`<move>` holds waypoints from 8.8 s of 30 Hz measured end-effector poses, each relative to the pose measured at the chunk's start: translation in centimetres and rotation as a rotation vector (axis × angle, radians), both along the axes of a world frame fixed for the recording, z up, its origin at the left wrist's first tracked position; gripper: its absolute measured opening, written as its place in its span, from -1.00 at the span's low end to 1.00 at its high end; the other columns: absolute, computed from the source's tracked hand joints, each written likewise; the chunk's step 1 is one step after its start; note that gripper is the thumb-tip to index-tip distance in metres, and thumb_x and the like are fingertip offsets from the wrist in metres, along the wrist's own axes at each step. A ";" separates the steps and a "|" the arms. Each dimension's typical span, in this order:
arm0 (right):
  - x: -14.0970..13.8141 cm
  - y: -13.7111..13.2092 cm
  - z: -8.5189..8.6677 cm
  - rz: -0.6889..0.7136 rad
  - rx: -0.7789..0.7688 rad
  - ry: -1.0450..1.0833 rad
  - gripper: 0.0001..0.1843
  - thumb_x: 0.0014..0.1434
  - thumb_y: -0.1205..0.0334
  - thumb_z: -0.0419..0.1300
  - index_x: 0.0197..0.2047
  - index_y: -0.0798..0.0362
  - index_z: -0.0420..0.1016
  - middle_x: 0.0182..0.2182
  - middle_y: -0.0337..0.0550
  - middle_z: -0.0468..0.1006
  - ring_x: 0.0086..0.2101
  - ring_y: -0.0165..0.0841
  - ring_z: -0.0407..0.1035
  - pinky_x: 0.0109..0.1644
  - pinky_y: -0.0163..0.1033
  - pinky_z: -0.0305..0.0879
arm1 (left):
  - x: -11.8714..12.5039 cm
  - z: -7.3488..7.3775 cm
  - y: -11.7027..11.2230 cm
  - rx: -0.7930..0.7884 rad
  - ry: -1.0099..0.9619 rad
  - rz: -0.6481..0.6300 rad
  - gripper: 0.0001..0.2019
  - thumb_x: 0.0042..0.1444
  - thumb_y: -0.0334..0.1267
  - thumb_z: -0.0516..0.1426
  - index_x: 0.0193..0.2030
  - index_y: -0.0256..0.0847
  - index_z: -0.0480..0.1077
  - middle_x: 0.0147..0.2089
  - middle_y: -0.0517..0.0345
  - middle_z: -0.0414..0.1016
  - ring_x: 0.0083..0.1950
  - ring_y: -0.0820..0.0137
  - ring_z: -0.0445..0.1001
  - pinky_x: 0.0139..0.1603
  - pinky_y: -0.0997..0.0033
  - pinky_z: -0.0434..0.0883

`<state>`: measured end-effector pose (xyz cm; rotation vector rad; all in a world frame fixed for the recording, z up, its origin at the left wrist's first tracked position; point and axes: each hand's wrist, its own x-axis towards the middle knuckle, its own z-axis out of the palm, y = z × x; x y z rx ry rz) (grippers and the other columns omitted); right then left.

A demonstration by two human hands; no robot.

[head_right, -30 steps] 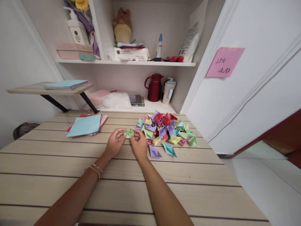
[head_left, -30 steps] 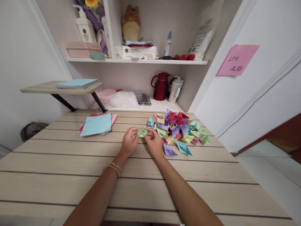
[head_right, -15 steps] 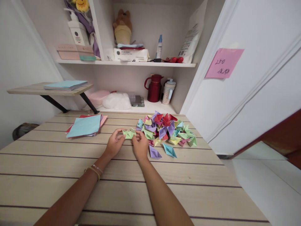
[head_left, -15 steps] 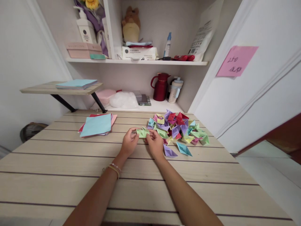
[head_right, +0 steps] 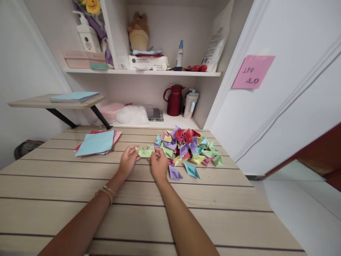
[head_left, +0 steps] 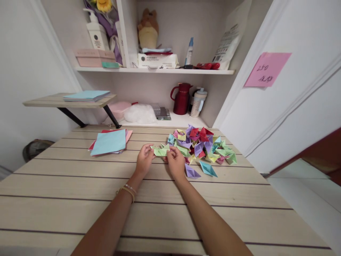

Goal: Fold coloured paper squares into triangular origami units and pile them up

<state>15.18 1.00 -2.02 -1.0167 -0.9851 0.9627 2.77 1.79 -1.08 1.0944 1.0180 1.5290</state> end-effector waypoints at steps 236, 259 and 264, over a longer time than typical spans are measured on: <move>7.6 0.3 4.0 -0.773 0.293 -0.817 -0.66 0.26 0.18 -0.06 -0.04 0.07 0.45 -0.20 -0.06 0.53 -0.22 -0.28 0.38 -0.18 -0.23 0.23 | -8.6 1.4 0.0 -0.099 1.230 1.003 -0.73 0.14 -0.24 -0.02 -0.12 -0.14 0.45 -0.07 -0.05 0.45 0.02 0.11 0.23 0.03 0.01 0.00; 6.1 -0.4 4.1 -0.685 0.547 -0.849 -0.76 0.15 0.32 0.00 -0.22 0.08 0.47 -0.49 -0.15 0.40 -0.43 -0.34 0.28 -0.30 -0.27 0.21 | -9.4 2.4 -0.3 -0.215 1.037 0.939 -0.66 -0.11 0.06 0.18 -0.28 -0.10 0.54 -0.15 -0.02 0.54 -0.14 0.06 0.39 -0.14 0.09 0.19; 5.8 -0.4 3.9 -0.632 0.527 -0.856 -0.77 0.13 0.33 0.00 -0.24 0.07 0.48 -0.48 -0.16 0.41 -0.42 -0.35 0.29 -0.30 -0.29 0.22 | -9.8 2.4 -0.1 -0.274 0.914 0.880 -0.64 -0.16 0.05 0.22 -0.27 -0.10 0.54 -0.15 -0.04 0.55 -0.13 0.03 0.41 -0.09 0.00 0.20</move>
